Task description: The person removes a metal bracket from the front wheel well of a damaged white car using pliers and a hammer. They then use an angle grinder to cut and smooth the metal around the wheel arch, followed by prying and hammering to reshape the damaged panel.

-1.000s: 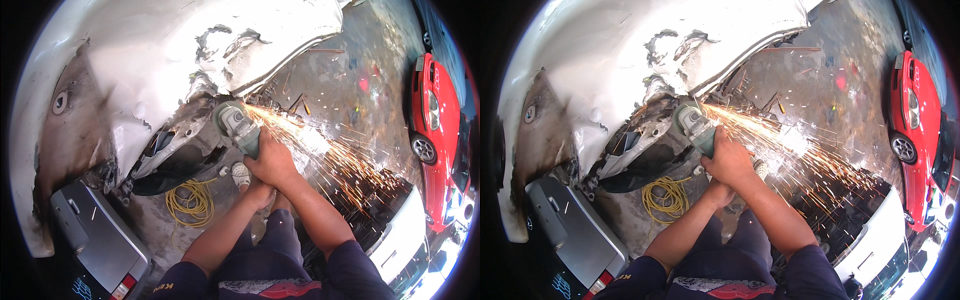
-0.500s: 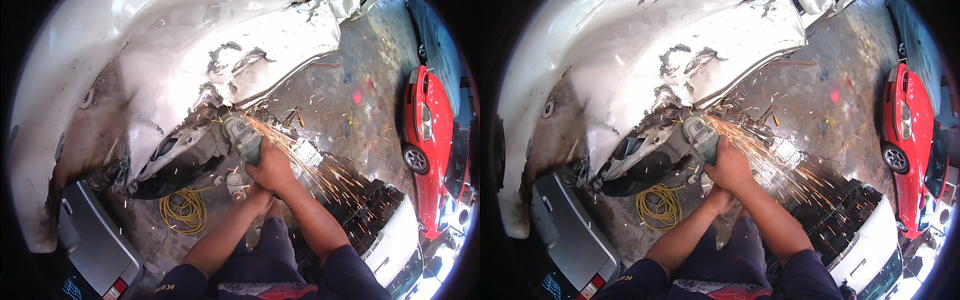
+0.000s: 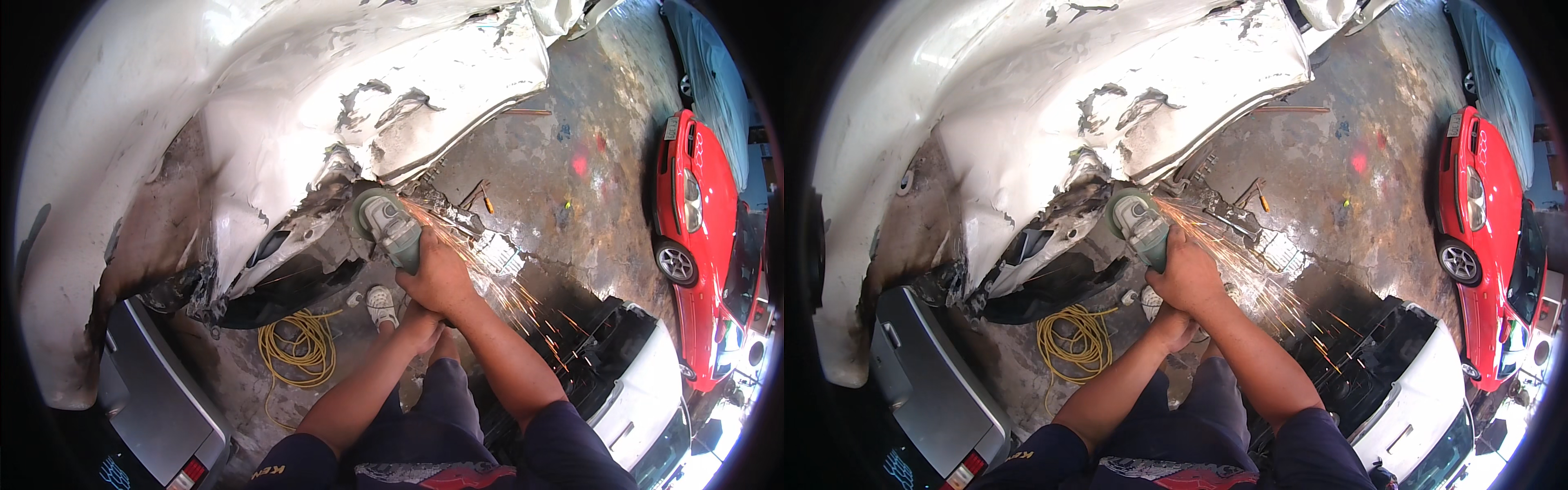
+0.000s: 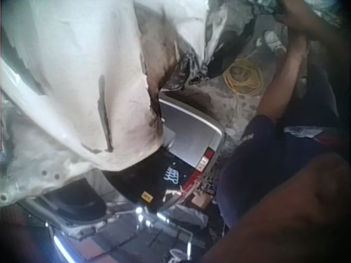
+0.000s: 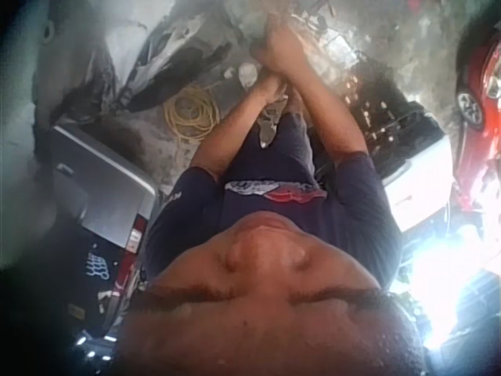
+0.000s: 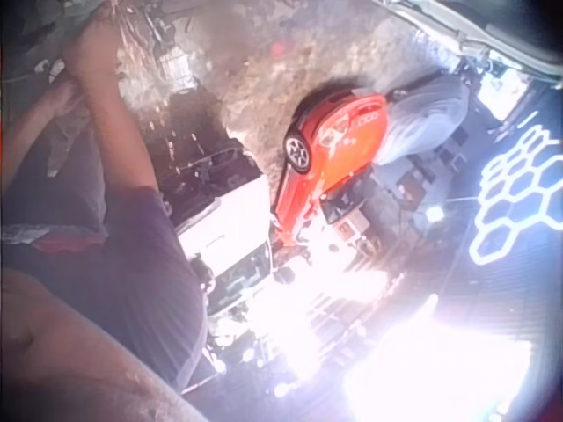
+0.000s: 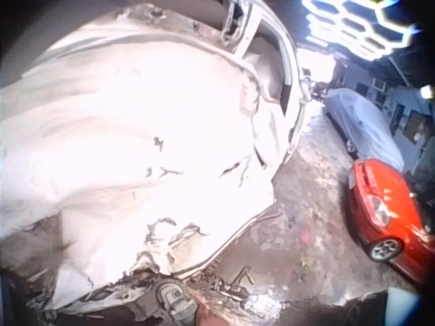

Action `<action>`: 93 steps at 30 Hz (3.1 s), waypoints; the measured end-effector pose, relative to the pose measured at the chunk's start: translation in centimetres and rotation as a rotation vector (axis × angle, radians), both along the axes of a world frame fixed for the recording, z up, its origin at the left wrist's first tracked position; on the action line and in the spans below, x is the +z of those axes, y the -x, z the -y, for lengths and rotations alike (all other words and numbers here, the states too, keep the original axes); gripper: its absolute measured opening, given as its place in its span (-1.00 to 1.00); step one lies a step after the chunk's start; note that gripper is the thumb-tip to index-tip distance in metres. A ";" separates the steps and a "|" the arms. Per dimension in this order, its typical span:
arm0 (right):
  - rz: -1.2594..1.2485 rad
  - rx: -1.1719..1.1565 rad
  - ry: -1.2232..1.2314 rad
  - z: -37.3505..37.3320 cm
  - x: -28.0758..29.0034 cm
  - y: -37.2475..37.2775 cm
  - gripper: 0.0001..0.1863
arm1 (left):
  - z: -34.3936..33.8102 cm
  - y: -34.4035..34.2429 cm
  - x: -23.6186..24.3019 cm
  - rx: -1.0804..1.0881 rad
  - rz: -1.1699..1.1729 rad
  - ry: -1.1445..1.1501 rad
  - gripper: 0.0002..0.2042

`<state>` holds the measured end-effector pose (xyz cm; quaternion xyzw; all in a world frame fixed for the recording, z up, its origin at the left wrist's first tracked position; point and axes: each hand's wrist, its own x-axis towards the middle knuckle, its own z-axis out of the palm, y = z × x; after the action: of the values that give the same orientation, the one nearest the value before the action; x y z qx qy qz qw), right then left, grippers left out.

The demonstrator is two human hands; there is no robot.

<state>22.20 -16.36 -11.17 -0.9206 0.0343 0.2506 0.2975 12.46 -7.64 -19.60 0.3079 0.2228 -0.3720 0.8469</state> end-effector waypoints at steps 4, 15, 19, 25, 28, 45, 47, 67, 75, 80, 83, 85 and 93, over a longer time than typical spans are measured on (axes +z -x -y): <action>0.019 -0.005 -0.036 0.1 -0.1 0.1 0.04 | -0.1 0.0 0.2 -0.010 0.006 0.000 -0.60; -0.044 -0.003 -0.042 0.3 0.6 -0.2 0.04 | 0.0 -0.1 0.3 -0.018 0.018 -0.012 -0.52; -0.028 -0.009 -0.038 0.3 0.3 0.1 0.05 | 0.0 0.0 0.6 -0.024 0.013 -0.010 -0.53; 0.032 -0.026 -0.028 0.4 -0.2 0.7 0.05 | -0.4 0.2 0.1 -0.080 0.035 0.025 -0.53; -0.019 -0.034 -0.045 0.2 0.0 0.9 0.01 | -0.6 0.9 -0.4 -0.122 0.131 -0.067 -0.52; -0.325 -0.760 -1.396 -4.1 -8.6 8.0 -0.50 | -8.9 2.3 4.5 -0.386 0.454 -1.272 -0.27; -0.407 -0.776 -1.543 -4.6 -9.0 8.2 -0.53 | -8.8 2.1 6.7 -0.398 0.477 -1.412 -0.29; -0.535 -0.870 -1.895 -7.8 -10.3 6.6 -0.48 | -10.0 1.3 9.3 -0.572 0.632 -1.577 -0.22; -0.558 -0.880 -1.865 -7.3 -11.5 6.5 -0.49 | -9.6 1.3 8.4 -0.553 0.668 -1.583 -0.21; -0.551 -0.852 -1.856 -7.1 -11.5 6.2 -0.49 | -9.7 1.3 8.0 -0.540 0.688 -1.588 -0.21; -0.542 -0.849 -1.855 -7.2 -11.3 6.1 -0.48 | -9.8 1.2 7.9 -0.547 0.675 -1.587 -0.22; -0.547 -0.852 -1.864 -7.2 -11.3 6.0 -0.48 | -9.8 1.2 7.9 -0.552 0.678 -1.590 -0.22; -0.519 -0.855 -1.865 -7.3 -11.4 5.9 -0.47 | -9.5 0.9 8.3 -0.552 0.686 -1.603 -0.22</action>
<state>16.30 -9.10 -22.53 -0.1576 0.2121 0.2415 0.9337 11.60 1.89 -11.33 0.9397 0.0689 -0.1835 0.2804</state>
